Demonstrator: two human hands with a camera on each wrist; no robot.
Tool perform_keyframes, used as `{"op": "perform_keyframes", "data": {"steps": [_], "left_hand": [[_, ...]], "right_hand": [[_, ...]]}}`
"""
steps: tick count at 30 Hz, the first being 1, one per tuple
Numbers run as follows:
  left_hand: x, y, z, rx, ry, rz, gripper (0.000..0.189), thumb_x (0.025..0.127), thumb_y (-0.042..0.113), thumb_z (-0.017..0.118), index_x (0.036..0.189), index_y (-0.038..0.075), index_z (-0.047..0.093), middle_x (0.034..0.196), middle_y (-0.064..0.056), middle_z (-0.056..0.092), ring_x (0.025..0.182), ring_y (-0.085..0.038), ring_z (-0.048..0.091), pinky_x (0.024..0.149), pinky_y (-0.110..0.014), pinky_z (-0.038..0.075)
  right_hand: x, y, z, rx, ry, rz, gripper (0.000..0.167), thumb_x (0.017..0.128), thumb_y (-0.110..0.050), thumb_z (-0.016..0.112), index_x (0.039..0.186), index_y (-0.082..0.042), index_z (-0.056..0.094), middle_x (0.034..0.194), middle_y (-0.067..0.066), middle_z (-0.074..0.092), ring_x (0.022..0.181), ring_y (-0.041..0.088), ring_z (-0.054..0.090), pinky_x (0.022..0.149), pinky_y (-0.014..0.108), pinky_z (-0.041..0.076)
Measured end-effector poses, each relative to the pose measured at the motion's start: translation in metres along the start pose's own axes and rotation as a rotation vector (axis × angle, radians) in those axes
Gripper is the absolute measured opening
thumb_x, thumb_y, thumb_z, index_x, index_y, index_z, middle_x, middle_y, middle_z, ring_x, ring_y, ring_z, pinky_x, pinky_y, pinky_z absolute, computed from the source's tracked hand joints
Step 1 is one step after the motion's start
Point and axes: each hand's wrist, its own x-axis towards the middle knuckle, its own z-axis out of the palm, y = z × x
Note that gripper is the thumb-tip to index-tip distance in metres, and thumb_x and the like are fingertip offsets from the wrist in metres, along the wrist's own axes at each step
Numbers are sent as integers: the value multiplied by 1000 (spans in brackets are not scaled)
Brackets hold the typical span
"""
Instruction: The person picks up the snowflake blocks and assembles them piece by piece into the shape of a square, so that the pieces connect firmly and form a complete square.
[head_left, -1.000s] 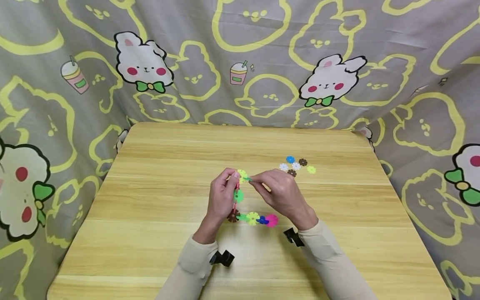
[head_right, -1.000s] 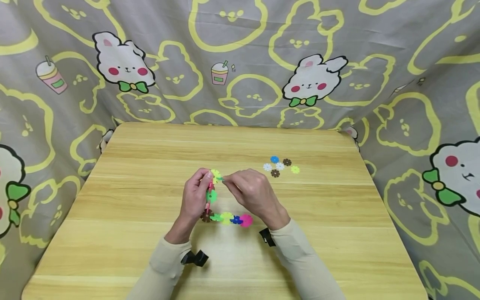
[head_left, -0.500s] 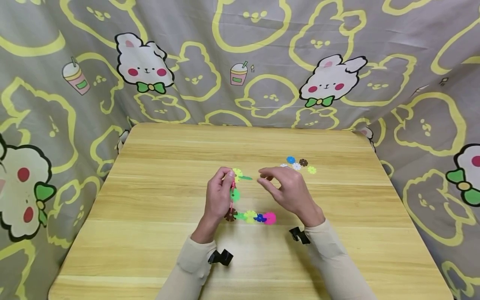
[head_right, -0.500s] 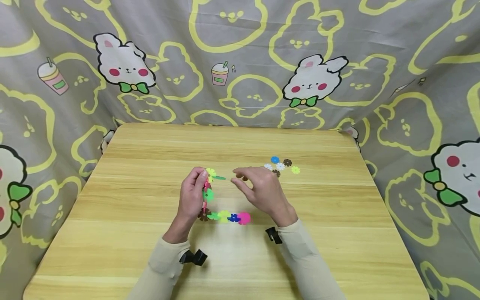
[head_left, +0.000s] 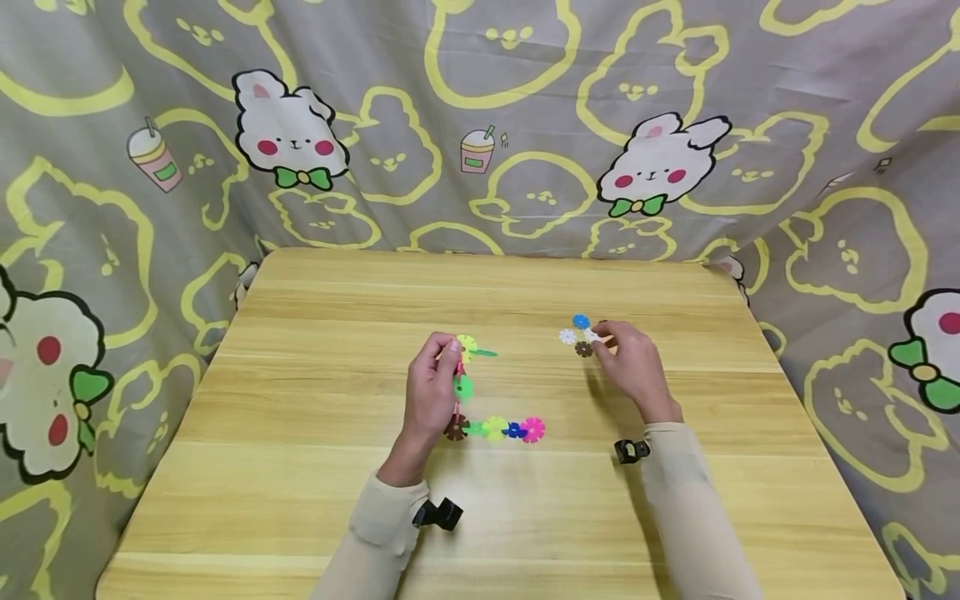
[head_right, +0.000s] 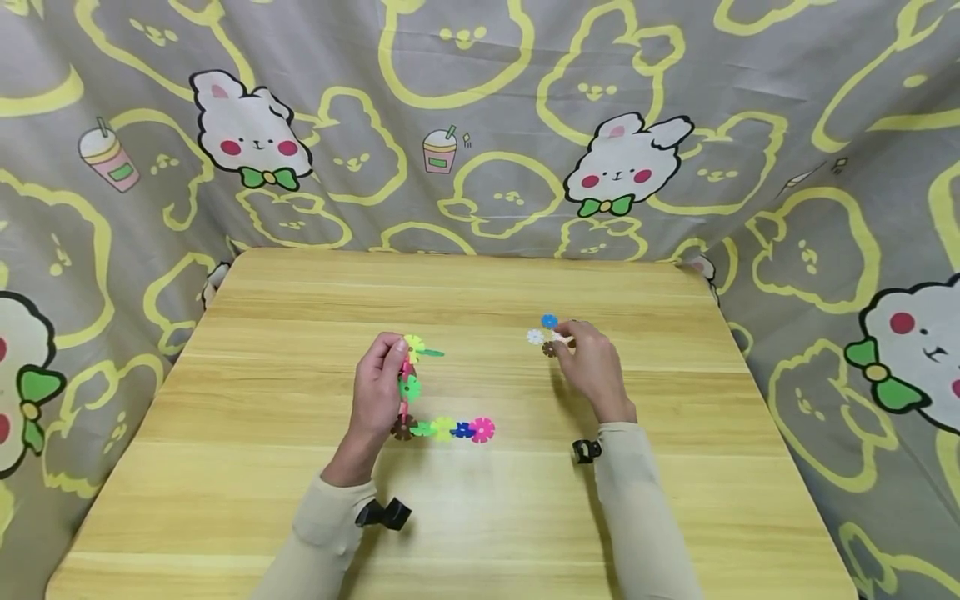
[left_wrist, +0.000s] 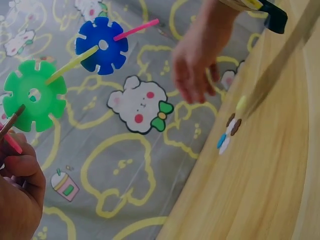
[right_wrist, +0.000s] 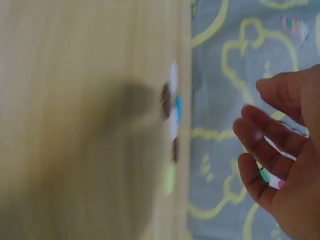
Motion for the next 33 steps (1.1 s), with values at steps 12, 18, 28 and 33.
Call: {"op": "perform_keyframes", "data": {"steps": [12,18,28,33], "left_hand": [[0,0,-2,21,27,12,27,102,18,46,92,-5,55,66,-5,43,47,-5,35,43,-19,29],[0,1,-3,6,19,-2,28,103,17,45,94,-8,54,66,-3,42,49,-5,36,44,-19,30],[1,1,-3,22,14,0,25,103,18,44,93,-2,56,66,-3,41,49,-6,36,45,-19,30],[1,-2,-3,27,12,-5,24,103,18,44,92,0,56,66,-3,41,50,-6,35,45,-19,30]], "right_hand": [[-4,38,1,-5,-144,251,40,93,-19,59,131,-6,57,133,26,47,109,40,52,88,56,47],[-4,46,2,-25,-210,290,47,94,-19,57,138,-4,49,136,30,41,120,47,43,99,62,38],[-2,53,4,-118,-251,315,55,94,-21,49,144,-1,41,144,30,33,125,53,33,98,64,36],[-2,57,2,-177,-336,316,53,97,-22,42,144,3,39,147,30,30,125,55,32,95,65,37]]}}
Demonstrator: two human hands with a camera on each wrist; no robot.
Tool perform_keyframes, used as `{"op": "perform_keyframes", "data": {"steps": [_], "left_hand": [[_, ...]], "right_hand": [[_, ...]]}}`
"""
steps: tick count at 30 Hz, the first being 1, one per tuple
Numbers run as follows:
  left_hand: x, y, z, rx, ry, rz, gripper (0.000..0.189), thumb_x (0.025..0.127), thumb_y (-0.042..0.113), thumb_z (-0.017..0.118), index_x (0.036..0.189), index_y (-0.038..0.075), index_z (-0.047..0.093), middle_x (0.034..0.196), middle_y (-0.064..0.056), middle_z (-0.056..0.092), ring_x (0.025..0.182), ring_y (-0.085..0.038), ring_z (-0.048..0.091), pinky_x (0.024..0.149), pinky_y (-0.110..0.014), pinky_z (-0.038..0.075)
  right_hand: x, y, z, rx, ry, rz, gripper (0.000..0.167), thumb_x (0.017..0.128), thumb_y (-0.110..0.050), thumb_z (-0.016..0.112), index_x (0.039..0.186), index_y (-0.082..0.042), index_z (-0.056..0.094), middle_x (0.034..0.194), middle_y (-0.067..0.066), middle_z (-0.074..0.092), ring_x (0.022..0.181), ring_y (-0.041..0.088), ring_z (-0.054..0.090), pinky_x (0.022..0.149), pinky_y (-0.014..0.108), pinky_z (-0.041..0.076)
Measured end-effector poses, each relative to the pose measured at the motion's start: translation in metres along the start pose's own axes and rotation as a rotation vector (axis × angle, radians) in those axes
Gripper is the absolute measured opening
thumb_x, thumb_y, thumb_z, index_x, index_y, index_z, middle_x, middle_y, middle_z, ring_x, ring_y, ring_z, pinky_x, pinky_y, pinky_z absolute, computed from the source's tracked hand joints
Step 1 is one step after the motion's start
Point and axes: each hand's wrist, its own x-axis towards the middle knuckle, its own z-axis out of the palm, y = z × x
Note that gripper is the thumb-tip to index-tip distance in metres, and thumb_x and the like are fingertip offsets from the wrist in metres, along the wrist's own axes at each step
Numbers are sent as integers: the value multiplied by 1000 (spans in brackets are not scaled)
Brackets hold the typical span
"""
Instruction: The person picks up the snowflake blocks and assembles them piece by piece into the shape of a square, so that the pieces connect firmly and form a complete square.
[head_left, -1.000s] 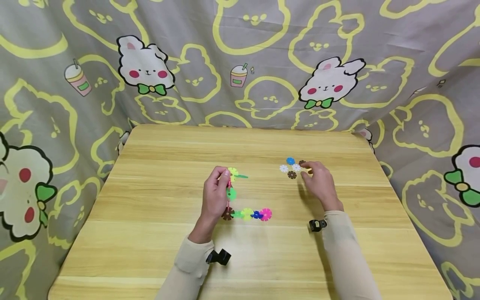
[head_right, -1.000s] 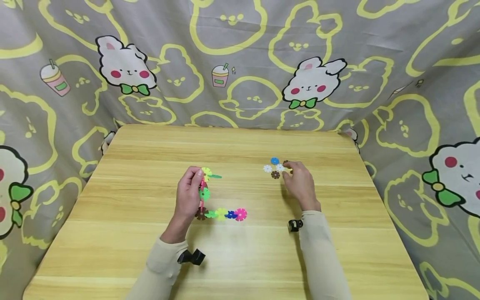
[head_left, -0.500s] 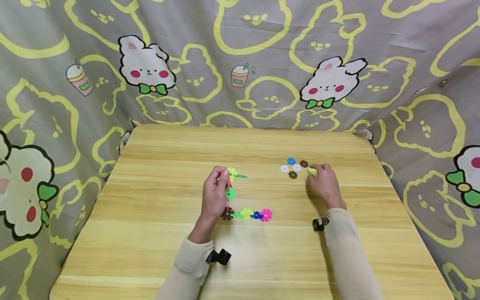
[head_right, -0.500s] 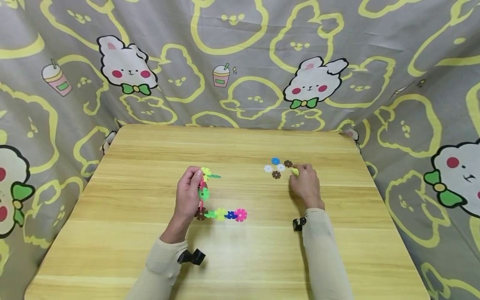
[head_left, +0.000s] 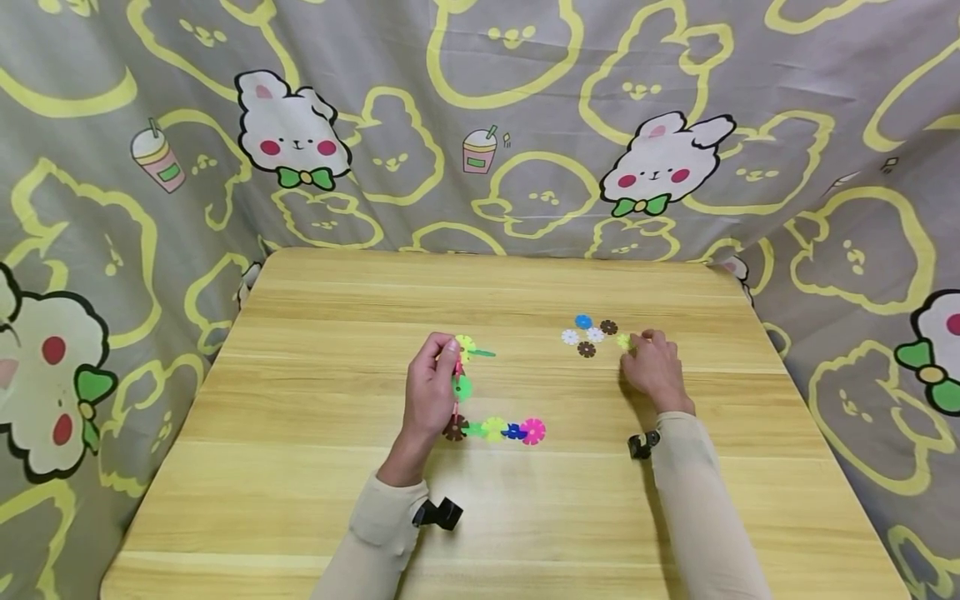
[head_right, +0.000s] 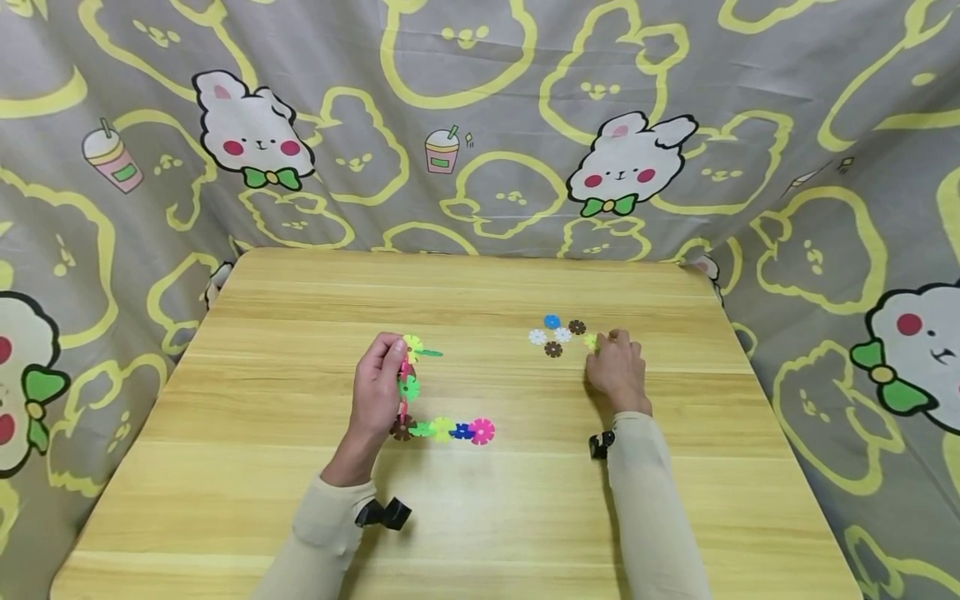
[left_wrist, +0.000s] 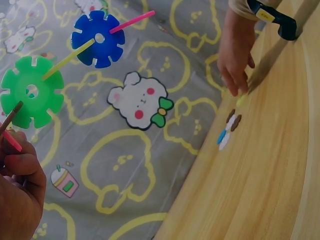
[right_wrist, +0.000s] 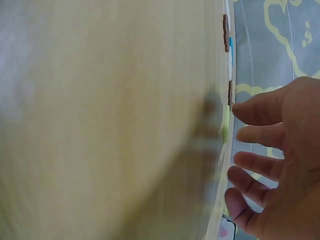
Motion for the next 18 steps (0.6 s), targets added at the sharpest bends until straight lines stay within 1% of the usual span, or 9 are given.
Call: {"op": "perform_keyframes", "data": {"steps": [2,5,8,12,15,18], "left_hand": [[0,0,0,4,1,1,24,103,18,44,92,0,56,66,-3,41,50,-6,35,45,-19,30],[0,0,0,6,1,6,24,103,19,45,92,0,56,66,-3,41,50,-6,35,45,-19,30],[0,0,0,7,-1,8,25,103,19,45,93,0,56,66,-3,42,50,-6,36,45,-19,30],[0,-1,0,3,-12,8,26,103,21,44,94,0,56,66,-4,42,49,-6,36,44,-19,30],[0,-2,-1,-2,-20,2,26,104,21,44,95,-1,56,66,-4,41,47,-6,35,44,-19,29],[-1,-3,-1,-2,-25,-10,26,104,19,43,96,-2,56,66,-3,41,46,-6,34,43,-19,29]], "right_hand": [[0,1,0,-24,-27,-5,52,98,-22,40,143,4,40,146,30,32,124,56,33,94,66,38],[0,2,0,-29,-20,-4,48,98,-21,41,139,4,46,143,29,37,123,55,36,93,66,40],[0,1,1,-6,26,-8,42,97,-21,48,130,4,56,137,28,44,122,52,41,96,63,40],[0,-2,1,23,72,-12,34,94,-25,60,111,3,68,126,26,54,115,47,50,97,57,42],[0,-4,1,45,74,2,29,91,-26,65,100,1,72,118,24,59,108,43,56,94,54,45],[1,-5,1,67,57,9,23,91,-22,66,100,-2,71,112,22,65,103,40,60,89,52,47]]}}
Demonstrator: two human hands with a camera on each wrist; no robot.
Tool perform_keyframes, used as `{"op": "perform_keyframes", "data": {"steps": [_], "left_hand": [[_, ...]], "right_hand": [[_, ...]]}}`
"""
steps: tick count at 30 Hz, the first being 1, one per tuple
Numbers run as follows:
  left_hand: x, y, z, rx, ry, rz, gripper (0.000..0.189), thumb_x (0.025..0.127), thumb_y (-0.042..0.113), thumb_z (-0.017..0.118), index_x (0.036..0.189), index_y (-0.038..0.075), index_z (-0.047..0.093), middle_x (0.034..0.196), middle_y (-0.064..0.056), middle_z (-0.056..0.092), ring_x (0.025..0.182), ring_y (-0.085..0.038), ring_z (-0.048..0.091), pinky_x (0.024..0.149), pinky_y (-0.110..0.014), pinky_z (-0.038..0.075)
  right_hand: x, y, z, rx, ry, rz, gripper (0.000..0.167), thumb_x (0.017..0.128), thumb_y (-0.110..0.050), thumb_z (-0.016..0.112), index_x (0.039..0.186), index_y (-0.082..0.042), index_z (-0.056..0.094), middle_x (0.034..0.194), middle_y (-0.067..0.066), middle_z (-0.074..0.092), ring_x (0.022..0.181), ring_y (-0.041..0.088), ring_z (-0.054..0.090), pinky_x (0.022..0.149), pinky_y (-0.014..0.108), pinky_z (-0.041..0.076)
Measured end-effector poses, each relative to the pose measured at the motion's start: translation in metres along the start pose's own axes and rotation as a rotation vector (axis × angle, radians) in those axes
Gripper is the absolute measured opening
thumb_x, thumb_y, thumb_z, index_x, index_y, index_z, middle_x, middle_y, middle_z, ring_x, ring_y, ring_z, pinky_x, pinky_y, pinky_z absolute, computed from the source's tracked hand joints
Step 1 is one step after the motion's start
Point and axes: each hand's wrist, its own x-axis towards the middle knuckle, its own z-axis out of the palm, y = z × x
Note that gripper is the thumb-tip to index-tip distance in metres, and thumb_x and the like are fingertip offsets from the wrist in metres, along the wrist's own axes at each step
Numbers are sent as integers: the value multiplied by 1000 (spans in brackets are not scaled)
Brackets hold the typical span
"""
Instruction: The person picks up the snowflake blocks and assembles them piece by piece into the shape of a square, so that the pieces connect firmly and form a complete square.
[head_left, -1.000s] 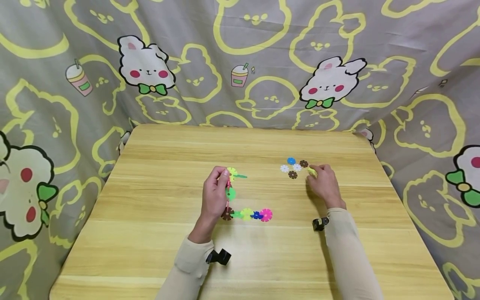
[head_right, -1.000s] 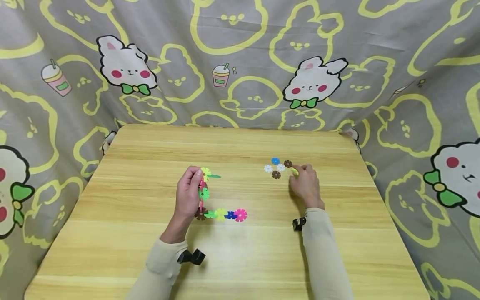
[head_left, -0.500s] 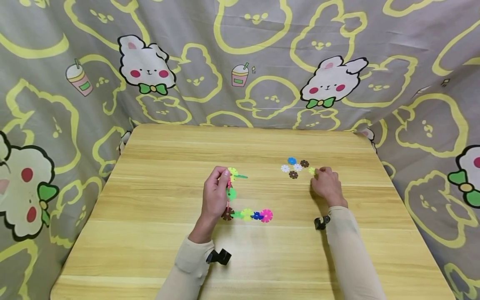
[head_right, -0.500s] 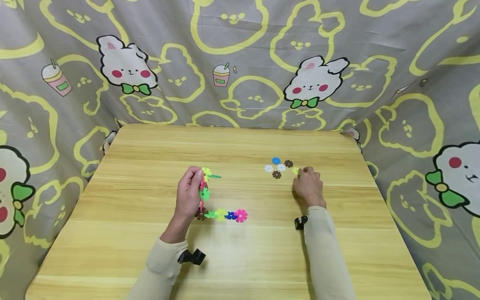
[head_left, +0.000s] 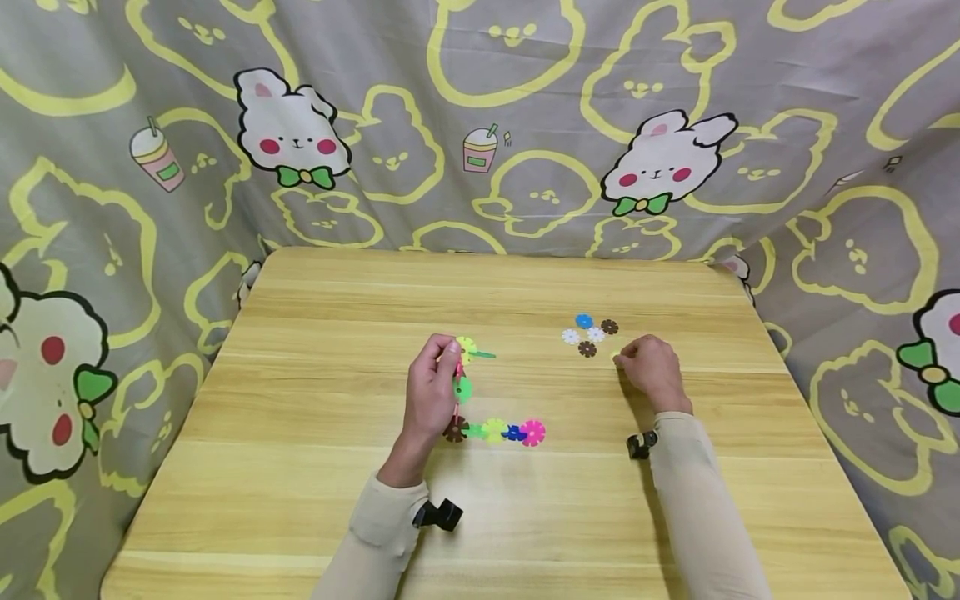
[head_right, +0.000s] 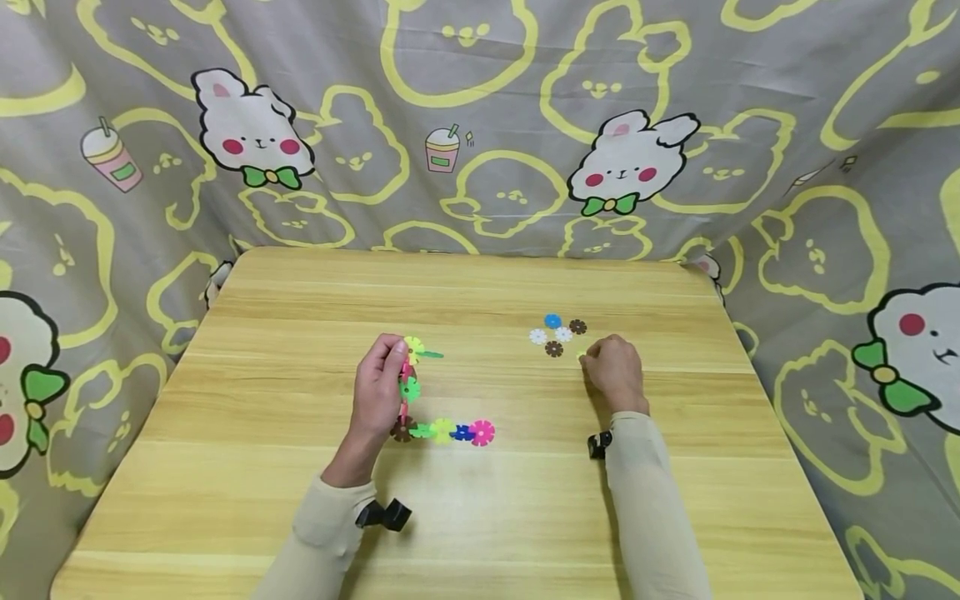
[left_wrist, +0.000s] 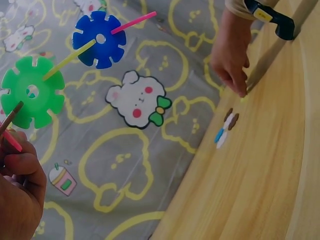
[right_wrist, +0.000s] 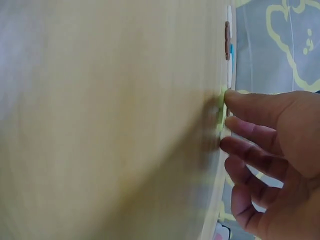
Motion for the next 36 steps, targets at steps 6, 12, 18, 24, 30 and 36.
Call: {"op": "perform_keyframes", "data": {"steps": [6,12,18,24,30,36], "left_hand": [[-1,4,0,1,-1,-28,23,103,12,42,99,-6,56,66,-2,41,46,-5,33,44,-18,28],[-4,27,0,3,1,-36,20,102,8,43,96,-6,56,66,-1,41,48,-3,34,45,-17,30],[-2,15,-1,1,10,-41,20,103,9,43,96,-5,55,66,-2,41,47,-4,34,44,-18,30],[0,0,-1,-3,9,-24,23,103,15,44,97,-2,57,66,-2,43,46,-6,35,43,-19,30],[-1,-1,0,-6,12,10,25,103,19,45,95,-1,58,65,-3,43,45,-6,35,42,-19,30],[-2,4,0,-15,11,-13,24,103,17,44,95,-1,57,65,-1,43,45,-5,34,41,-19,29]], "right_hand": [[0,-2,1,4,-54,-21,22,93,-16,60,109,-3,68,111,20,67,99,38,62,85,50,50],[-2,-2,2,13,-94,-31,34,94,-20,58,119,1,65,120,25,58,109,41,56,92,54,46],[-4,-4,1,7,-105,-32,39,91,-18,66,124,2,61,112,22,60,102,36,56,87,50,47],[-7,-7,-1,14,-116,-17,38,89,-24,69,119,-1,64,113,22,62,102,35,57,86,49,48],[-13,-9,-3,-1,-95,-42,28,89,-27,70,109,-7,66,97,14,62,79,25,55,65,35,45],[-17,-12,-5,-26,-83,-66,21,91,-30,67,101,-12,64,89,9,66,70,21,56,57,29,41]]}}
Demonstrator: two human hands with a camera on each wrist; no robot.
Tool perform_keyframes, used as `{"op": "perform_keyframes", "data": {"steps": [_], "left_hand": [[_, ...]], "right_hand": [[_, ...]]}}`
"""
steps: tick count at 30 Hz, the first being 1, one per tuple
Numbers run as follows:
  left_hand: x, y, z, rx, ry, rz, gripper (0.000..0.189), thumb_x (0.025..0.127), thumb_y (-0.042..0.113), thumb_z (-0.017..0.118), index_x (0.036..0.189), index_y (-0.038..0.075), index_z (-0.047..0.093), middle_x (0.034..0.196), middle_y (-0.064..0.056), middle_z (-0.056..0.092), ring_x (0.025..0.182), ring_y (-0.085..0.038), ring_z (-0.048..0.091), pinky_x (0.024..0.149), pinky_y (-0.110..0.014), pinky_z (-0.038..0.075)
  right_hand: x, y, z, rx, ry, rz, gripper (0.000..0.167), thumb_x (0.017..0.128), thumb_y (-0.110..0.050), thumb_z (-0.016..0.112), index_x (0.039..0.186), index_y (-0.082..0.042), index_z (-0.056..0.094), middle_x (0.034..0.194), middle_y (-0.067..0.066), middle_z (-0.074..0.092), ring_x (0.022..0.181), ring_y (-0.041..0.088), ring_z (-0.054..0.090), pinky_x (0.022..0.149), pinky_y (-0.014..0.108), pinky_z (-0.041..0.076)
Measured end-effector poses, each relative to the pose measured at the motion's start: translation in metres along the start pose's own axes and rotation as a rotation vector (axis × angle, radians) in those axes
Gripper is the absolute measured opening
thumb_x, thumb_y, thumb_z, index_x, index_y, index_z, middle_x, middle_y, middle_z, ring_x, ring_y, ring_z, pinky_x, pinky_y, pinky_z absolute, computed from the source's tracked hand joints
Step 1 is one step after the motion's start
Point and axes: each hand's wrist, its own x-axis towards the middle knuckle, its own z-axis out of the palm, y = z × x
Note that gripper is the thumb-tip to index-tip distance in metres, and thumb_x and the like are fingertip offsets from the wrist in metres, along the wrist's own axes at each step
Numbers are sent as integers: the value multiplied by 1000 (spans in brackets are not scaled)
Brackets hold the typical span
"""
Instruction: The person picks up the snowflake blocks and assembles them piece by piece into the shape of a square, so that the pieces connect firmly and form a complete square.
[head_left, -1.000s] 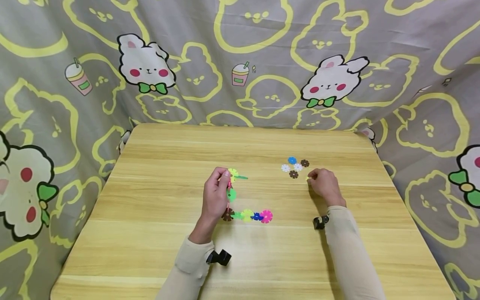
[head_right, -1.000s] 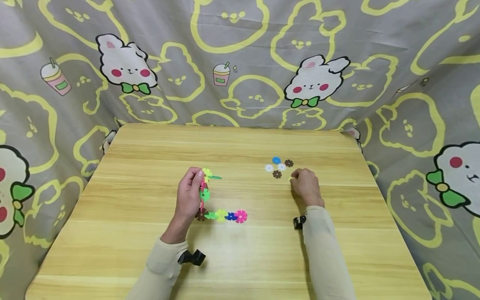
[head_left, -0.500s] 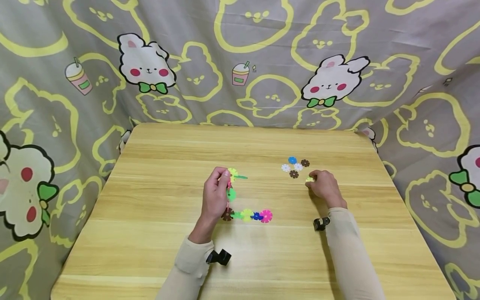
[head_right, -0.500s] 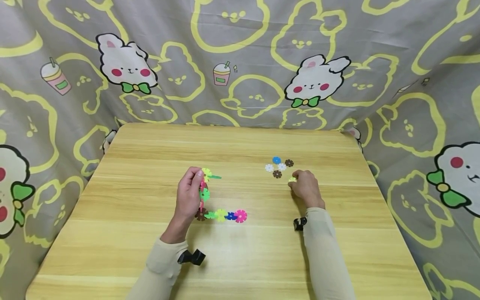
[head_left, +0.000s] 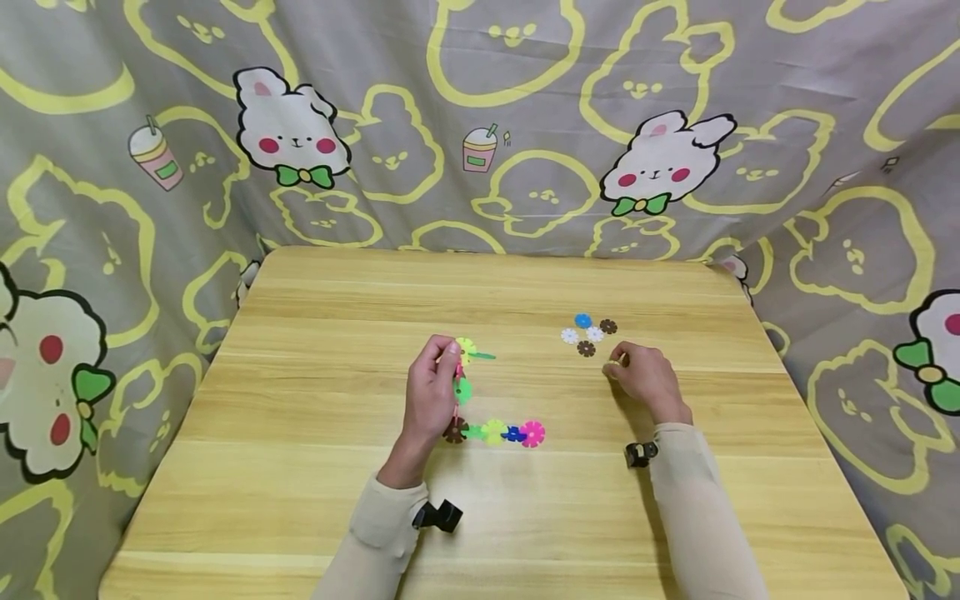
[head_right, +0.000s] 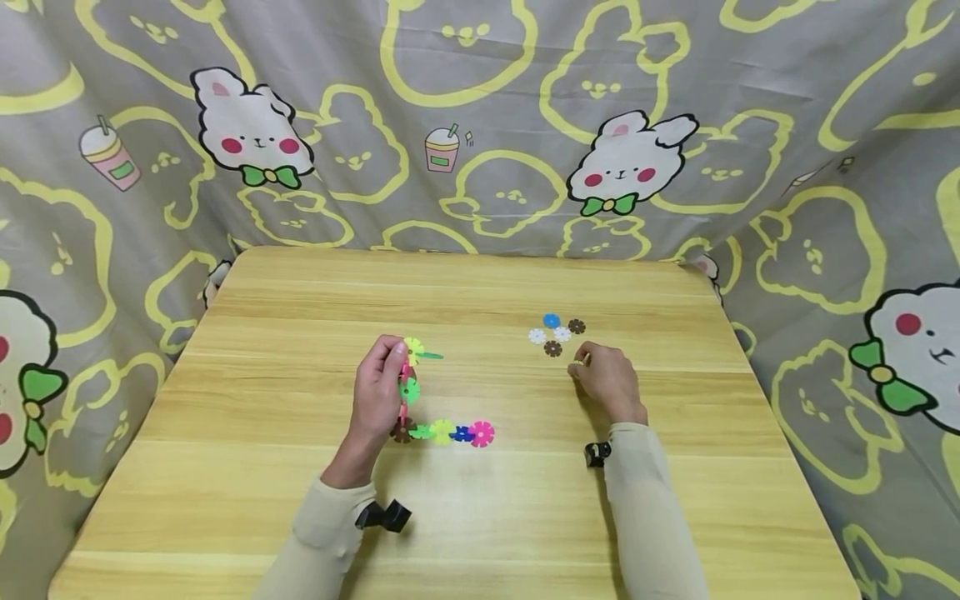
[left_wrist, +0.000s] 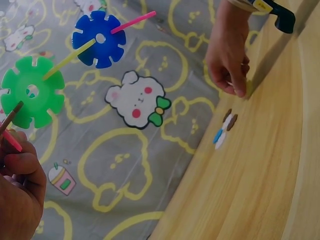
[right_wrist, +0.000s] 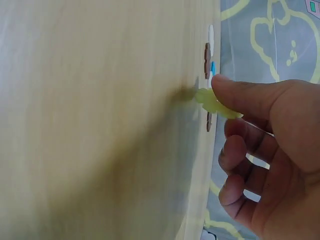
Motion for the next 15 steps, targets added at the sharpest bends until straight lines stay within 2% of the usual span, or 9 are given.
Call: {"op": "perform_keyframes", "data": {"steps": [1,5,10,15], "left_hand": [[-1,4,0,1,-1,-8,23,103,15,44,95,-2,57,65,0,42,45,-4,34,42,-19,29],[0,5,0,15,-1,-30,21,103,10,43,97,-5,56,65,-1,42,46,-4,35,43,-18,30],[2,-3,1,16,8,-5,23,103,16,44,97,-2,57,66,-2,42,47,-6,36,43,-19,30],[2,-3,2,1,3,31,25,103,19,45,95,-1,57,66,-4,43,48,-6,36,43,-19,30]], "right_hand": [[-1,-1,0,4,8,-5,20,92,-31,66,100,-12,64,87,9,67,69,20,56,57,29,41],[-2,-13,0,79,80,-32,22,94,-33,63,98,-12,63,81,6,66,66,18,56,59,29,42],[-9,-48,-6,239,168,-117,24,92,-35,65,100,-12,63,76,3,62,63,15,51,58,27,41],[-23,-87,-15,434,158,-242,21,93,-30,66,102,-11,63,80,3,65,65,13,54,55,23,43]]}}
